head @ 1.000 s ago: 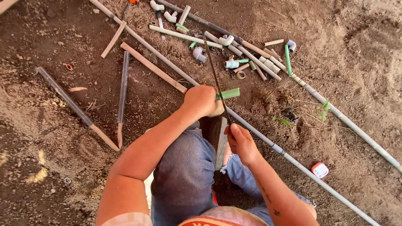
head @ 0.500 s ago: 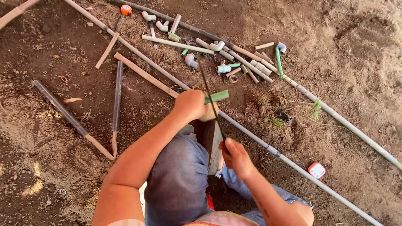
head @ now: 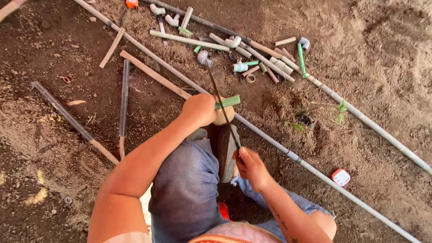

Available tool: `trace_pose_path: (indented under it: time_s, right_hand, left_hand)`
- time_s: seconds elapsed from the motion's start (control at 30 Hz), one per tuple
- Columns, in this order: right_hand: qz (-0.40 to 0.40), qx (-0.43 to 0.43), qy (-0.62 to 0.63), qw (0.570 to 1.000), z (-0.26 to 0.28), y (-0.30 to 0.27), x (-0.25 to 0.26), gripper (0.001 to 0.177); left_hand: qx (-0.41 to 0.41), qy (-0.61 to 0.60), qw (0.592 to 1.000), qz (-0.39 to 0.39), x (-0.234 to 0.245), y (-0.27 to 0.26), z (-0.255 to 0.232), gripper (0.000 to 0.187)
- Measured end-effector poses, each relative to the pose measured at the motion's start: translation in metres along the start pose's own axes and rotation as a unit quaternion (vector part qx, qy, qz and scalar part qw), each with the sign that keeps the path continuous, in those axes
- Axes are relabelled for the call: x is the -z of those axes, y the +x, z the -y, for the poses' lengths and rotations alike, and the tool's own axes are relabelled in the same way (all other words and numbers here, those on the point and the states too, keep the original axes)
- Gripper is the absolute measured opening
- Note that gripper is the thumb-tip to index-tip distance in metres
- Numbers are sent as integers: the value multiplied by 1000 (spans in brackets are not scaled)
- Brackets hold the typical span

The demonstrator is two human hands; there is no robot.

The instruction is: Sawing a small PVC pipe using a handheld hacksaw blade while sitting on the ground.

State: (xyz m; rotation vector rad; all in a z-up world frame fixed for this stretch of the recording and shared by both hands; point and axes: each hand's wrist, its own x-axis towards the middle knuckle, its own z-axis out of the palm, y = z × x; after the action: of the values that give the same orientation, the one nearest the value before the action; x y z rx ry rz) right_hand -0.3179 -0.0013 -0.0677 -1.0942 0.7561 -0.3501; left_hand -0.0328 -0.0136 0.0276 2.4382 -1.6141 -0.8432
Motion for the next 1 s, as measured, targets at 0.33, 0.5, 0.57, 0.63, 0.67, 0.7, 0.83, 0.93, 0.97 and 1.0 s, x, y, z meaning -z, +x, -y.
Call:
trace_pose_path:
  time_s: [0.33,0.5,0.57,0.63,0.67,0.7,0.83,0.93,0.97,1.0]
  right_hand:
    - [-1,-15,11,1000,27,-3,-10,49]
    - [21,33,-72,997,59,14,-3,46]
    - [21,9,-71,997,46,13,-10,47]
    - [17,-20,-70,997,29,3,-13,49]
    - [12,-19,-56,998,21,-2,-13,48]
    - [8,-17,-41,999,13,-7,-13,46]
    - [19,-3,-85,996,33,8,-11,49]
    - [7,11,-49,999,29,5,-14,45]
    - [7,1,-46,999,24,0,-16,45]
    - [3,-11,-39,999,18,-8,-19,45]
  left_hand:
    - [-25,-28,999,36,40,-35,-26,48]
    - [-70,-44,996,29,42,-46,-38,44]
    - [-50,-41,998,8,27,-27,-21,45]
    - [-33,-41,999,-10,14,-16,-7,47]
    - [-42,-38,998,-3,12,-14,-2,47]
    - [-50,-35,998,5,11,-12,4,48]
    - [-85,-10,995,52,54,-65,-52,50]
    - [-48,-24,998,15,26,-39,-29,48]
    - [-38,-28,999,-22,13,-22,-13,49]
    - [-31,-31,998,-55,0,-5,3,49]
